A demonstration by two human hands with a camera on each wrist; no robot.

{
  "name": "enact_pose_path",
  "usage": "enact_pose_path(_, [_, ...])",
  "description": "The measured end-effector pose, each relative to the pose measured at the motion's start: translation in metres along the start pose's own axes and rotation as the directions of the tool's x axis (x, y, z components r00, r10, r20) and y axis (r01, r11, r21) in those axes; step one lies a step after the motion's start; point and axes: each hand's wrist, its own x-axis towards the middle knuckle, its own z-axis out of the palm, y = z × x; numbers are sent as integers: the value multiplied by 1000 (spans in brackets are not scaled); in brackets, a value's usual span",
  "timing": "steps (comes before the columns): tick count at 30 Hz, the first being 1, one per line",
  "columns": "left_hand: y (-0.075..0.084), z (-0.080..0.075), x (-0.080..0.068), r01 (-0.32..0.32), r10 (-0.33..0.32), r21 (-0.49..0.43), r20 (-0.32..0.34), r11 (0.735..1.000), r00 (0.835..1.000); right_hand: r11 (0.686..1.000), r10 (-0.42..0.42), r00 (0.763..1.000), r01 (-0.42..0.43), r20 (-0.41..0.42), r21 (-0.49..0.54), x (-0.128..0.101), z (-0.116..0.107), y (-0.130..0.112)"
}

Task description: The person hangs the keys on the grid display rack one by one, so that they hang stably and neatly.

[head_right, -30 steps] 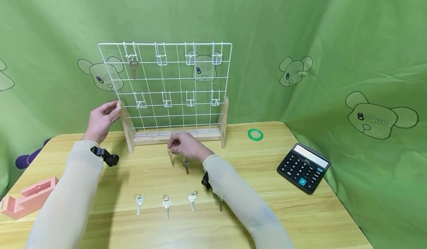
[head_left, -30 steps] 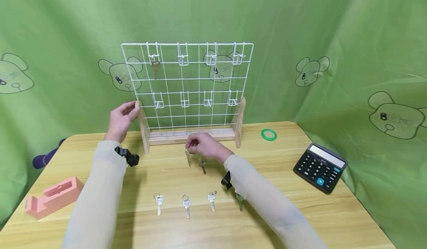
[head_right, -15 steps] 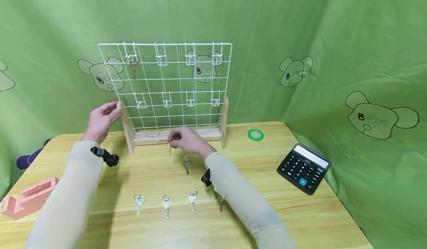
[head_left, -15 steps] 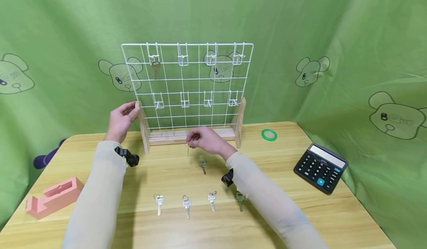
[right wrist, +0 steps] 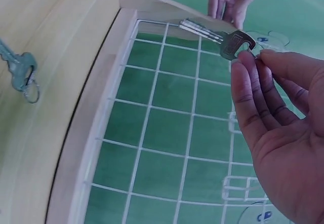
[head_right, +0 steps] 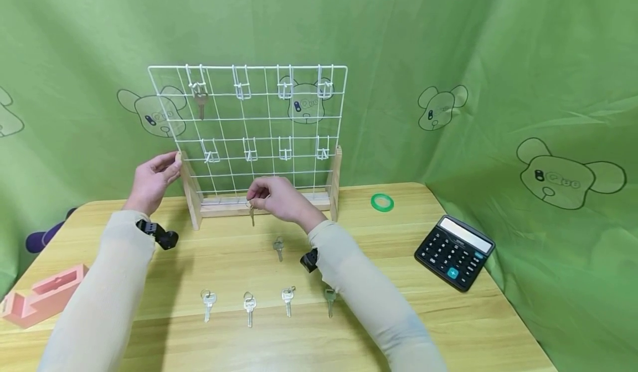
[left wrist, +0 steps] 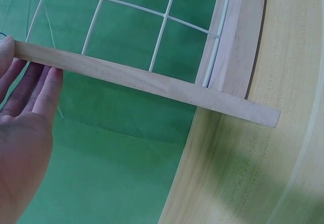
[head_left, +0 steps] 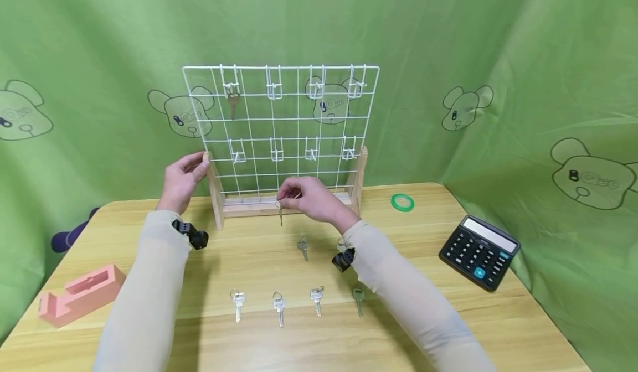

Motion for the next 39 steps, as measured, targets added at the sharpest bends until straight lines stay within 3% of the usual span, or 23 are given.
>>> enact_pose_path(5, [-1, -1, -2, -6, 6, -1, -1, 1000, 1000, 999, -35, 999, 36, 11, -24, 1, -4, -12])
enact_pose_path(13, [-2, 2, -1, -11, 11, -8, 3, 1000, 1000, 1000, -23, 999, 23, -22, -9, 3, -17, -23])
enact_pose_path(28, [-2, 0, -2, -15, 14, 31, 15, 999, 1000, 994, -35, 992, 46, -120, 94, 12, -44, -55])
enact_pose_path(39, [-2, 1, -1, -13, 13, 2, 10, 1000, 1000, 995, -48, 978, 64, -202, 74, 24, -65, -69])
